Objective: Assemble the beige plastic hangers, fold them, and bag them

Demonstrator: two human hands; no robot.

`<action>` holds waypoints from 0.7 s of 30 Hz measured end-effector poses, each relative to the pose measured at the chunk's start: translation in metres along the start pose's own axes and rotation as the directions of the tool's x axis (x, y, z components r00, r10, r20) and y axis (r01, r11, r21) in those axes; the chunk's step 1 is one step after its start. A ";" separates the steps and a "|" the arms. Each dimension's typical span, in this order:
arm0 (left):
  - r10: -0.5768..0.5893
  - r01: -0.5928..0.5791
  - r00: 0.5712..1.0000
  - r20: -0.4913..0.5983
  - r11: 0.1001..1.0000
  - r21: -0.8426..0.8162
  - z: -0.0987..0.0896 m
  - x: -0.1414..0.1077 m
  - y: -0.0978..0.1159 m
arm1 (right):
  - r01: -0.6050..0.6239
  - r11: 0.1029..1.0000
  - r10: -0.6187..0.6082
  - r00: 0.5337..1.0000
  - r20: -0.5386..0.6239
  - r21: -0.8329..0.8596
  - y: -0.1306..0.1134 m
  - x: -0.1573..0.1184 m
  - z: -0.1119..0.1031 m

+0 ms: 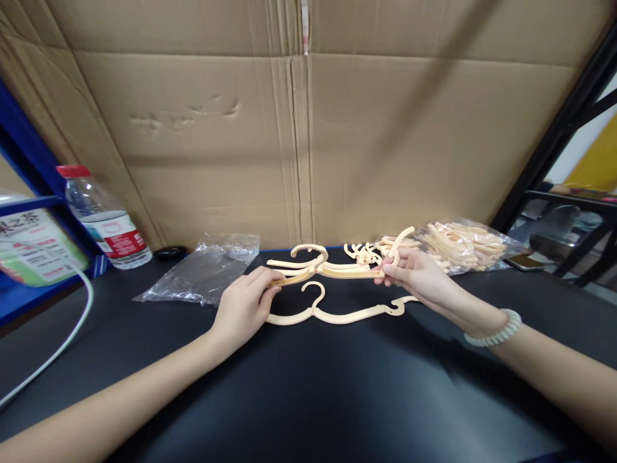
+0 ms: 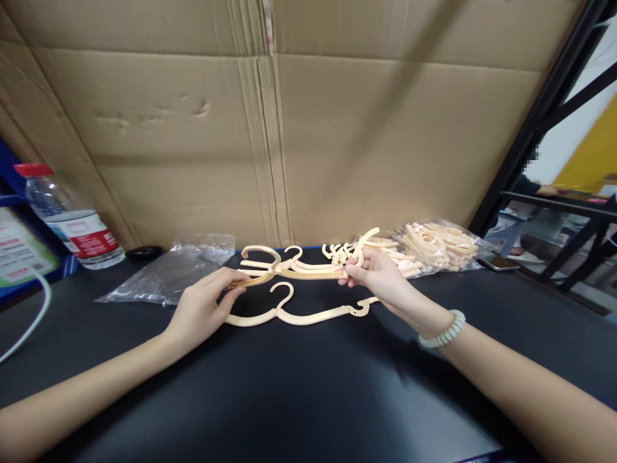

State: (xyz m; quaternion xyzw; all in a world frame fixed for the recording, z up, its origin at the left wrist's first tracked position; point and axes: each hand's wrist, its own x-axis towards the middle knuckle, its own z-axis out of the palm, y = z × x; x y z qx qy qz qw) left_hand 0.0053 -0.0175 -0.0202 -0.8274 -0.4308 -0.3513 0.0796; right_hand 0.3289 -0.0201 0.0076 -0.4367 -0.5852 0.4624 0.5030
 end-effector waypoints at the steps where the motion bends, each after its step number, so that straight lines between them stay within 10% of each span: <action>1: 0.001 -0.001 1.000 0.001 1.000 0.005 0.000 0.000 0.000 | 0.012 1.000 -0.012 1.000 -0.013 0.002 0.001 0.000 0.000; 21: -0.015 0.004 0.995 0.100 0.994 0.108 -0.018 0.007 0.001 | 0.092 0.983 -0.086 0.995 -0.048 0.161 0.005 0.010 -0.015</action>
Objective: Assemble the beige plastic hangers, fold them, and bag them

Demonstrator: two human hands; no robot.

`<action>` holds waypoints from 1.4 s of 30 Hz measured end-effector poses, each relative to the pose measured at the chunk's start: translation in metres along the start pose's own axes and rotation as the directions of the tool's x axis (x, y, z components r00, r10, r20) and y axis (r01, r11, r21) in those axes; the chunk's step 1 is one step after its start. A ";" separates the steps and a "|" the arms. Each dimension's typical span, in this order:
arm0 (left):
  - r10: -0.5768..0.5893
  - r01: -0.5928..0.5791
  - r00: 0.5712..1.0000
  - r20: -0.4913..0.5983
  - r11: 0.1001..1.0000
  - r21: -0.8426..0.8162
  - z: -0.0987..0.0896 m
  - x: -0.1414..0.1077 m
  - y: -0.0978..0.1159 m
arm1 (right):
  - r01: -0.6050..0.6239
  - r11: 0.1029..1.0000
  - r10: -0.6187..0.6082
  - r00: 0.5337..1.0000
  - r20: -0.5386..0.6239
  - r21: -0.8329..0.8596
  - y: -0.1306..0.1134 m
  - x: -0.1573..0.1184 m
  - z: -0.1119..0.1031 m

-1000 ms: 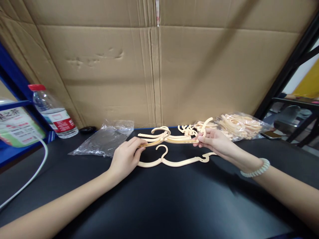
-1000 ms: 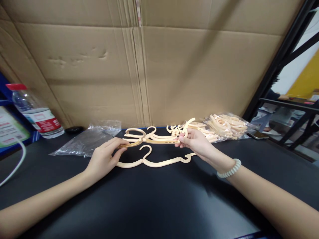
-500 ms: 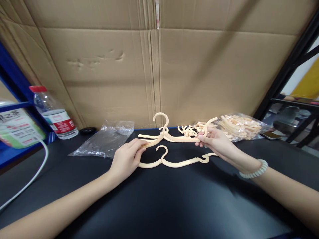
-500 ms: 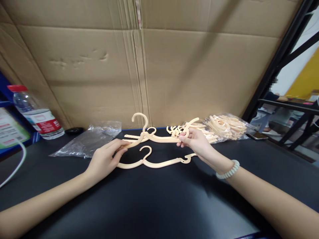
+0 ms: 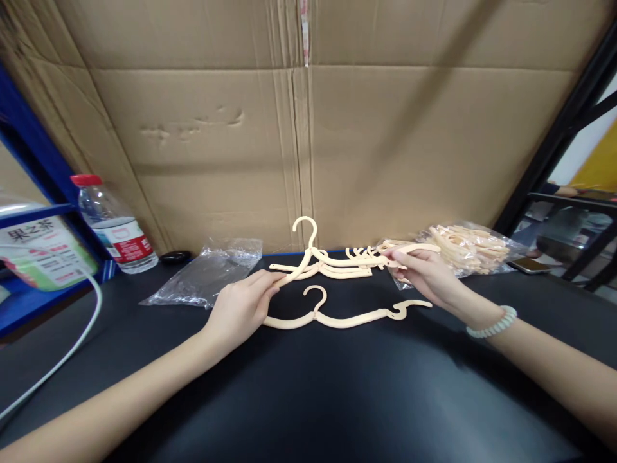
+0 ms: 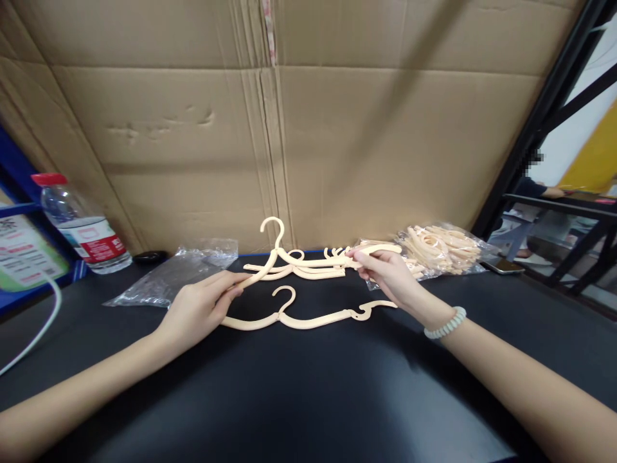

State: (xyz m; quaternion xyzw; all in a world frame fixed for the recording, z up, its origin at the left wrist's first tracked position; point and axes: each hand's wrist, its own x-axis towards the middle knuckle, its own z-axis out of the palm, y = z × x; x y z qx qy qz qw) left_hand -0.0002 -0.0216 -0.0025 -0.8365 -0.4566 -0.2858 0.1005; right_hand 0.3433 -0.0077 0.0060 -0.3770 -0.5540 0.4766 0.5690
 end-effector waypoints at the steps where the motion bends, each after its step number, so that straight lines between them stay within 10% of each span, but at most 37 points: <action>1: -0.004 0.004 0.999 0.035 1.000 0.016 -0.004 0.002 0.001 | -0.017 0.999 0.017 1.000 0.005 0.040 -0.001 0.002 -0.004; 6: 0.086 -0.105 0.968 0.236 0.992 0.067 -0.031 0.014 0.004 | -0.072 0.996 0.069 0.997 0.045 0.058 -0.009 0.012 -0.028; 12: 0.231 -0.213 0.832 0.504 0.972 -0.094 -0.059 0.017 0.008 | -0.076 0.972 0.114 0.980 0.162 -0.221 -0.017 0.013 -0.051; 18: 0.235 -0.207 0.784 0.575 0.972 -0.114 -0.065 0.012 0.010 | 0.088 0.808 0.335 0.745 0.576 -0.583 -0.027 0.010 -0.049; 22: 0.254 -0.243 0.765 0.592 0.965 -0.100 -0.063 0.012 0.007 | 0.185 0.726 0.430 0.630 0.647 -0.663 -0.028 0.008 -0.042; 31: 0.201 -0.194 0.741 0.641 0.978 -0.082 -0.060 0.013 0.008 | 0.400 0.579 0.346 0.668 0.658 -0.711 -0.019 0.009 -0.039; 42: 0.212 -0.264 0.751 0.625 0.964 -0.010 -0.051 0.013 0.007 | 0.311 0.515 0.369 0.761 0.534 -0.799 -0.018 0.009 -0.040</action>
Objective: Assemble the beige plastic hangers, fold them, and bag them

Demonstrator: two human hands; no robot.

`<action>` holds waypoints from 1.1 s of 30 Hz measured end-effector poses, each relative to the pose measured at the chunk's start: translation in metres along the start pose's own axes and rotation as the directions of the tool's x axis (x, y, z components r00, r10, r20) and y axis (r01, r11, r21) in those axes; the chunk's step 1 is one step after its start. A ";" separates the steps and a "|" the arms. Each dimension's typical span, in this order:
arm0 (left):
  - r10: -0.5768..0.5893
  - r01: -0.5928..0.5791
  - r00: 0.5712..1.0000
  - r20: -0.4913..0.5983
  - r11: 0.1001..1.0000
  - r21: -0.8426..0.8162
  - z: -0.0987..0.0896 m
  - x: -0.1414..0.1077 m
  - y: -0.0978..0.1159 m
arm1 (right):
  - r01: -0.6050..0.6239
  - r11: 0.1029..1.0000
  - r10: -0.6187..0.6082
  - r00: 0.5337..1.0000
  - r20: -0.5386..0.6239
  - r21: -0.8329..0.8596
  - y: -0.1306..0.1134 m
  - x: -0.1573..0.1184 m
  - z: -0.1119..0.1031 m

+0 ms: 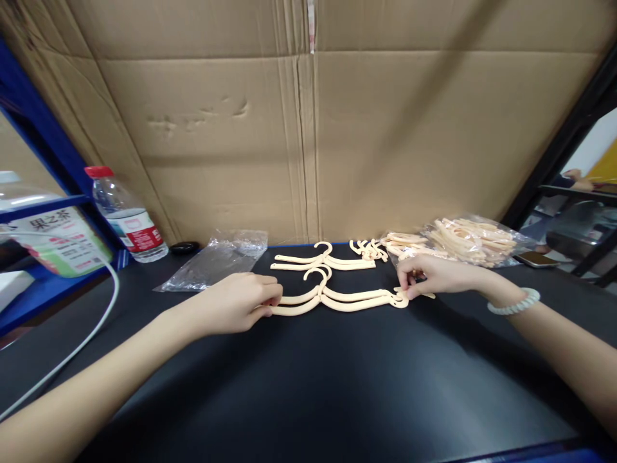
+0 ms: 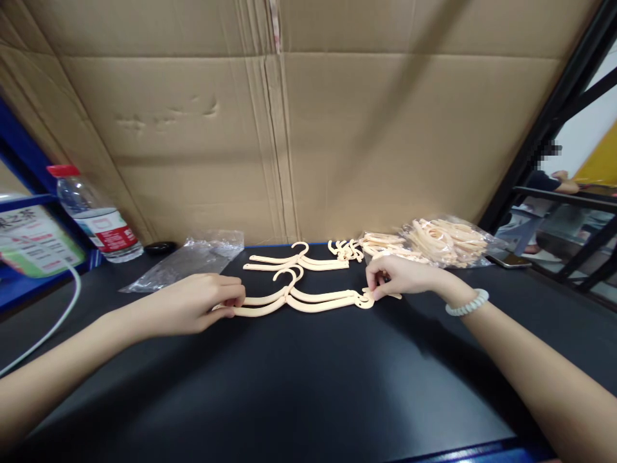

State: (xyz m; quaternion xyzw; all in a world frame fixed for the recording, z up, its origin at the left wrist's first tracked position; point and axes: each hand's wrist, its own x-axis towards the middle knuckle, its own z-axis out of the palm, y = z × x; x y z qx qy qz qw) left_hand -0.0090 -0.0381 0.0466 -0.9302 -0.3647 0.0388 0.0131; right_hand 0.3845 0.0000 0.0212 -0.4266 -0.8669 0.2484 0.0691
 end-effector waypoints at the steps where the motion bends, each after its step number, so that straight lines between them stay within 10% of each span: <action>1: 0.003 -0.003 1.000 -0.005 1.000 0.023 0.001 0.001 0.000 | -0.010 1.000 0.010 1.000 -0.011 0.002 0.000 0.000 0.000; 14: 0.039 -0.023 0.976 -0.213 0.997 0.077 0.019 0.007 0.008 | 0.146 0.971 -0.194 0.945 -0.263 -0.191 -0.024 0.006 0.018; 33: 0.017 -0.103 0.932 -0.363 0.971 -0.218 0.047 0.018 0.013 | 0.278 0.918 -0.349 0.903 -0.249 -0.282 -0.047 0.016 0.049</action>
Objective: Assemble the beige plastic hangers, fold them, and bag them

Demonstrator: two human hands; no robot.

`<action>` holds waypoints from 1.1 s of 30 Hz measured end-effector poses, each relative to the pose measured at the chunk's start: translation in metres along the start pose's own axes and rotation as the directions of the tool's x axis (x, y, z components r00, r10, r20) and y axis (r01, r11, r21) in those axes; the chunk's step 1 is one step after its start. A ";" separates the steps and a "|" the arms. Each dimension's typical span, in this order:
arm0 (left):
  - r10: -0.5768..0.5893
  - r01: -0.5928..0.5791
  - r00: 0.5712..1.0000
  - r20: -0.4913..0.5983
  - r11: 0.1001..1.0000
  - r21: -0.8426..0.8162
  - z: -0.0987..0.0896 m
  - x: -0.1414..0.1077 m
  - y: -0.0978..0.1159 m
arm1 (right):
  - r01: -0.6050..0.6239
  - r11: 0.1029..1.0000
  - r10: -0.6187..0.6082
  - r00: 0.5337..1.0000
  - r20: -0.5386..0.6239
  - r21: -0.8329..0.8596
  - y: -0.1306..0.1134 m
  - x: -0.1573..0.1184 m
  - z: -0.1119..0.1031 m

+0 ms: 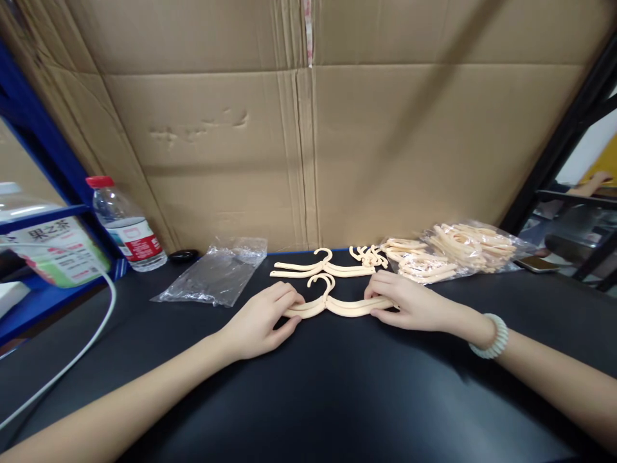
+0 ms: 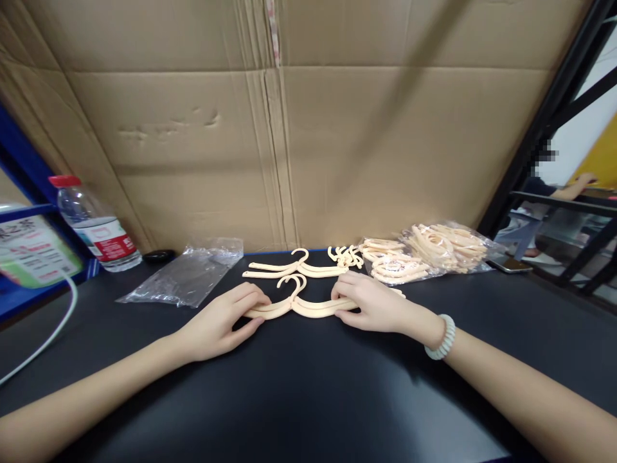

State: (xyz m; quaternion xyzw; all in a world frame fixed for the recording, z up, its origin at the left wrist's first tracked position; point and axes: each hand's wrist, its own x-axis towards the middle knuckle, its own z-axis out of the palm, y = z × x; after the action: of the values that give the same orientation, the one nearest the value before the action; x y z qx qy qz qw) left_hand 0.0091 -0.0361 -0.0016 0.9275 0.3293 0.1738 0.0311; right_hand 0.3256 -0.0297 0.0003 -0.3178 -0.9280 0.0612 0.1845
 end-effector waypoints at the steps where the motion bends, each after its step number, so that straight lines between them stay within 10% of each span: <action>1: -0.002 0.002 1.000 -0.001 1.000 -0.006 0.000 0.000 0.000 | -0.002 1.000 0.002 1.000 0.001 -0.005 0.000 0.000 0.001; 33: -0.024 0.024 1.000 -0.019 0.999 0.036 0.001 0.001 -0.001 | -0.234 0.972 0.230 0.939 0.257 -0.014 0.028 -0.019 -0.051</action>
State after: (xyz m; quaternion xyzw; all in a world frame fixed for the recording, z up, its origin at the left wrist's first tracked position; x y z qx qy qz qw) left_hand 0.0092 -0.0348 -0.0026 0.9223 0.3438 0.1762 0.0134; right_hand 0.3748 -0.0199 0.0349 -0.4128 -0.8995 0.1310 0.0571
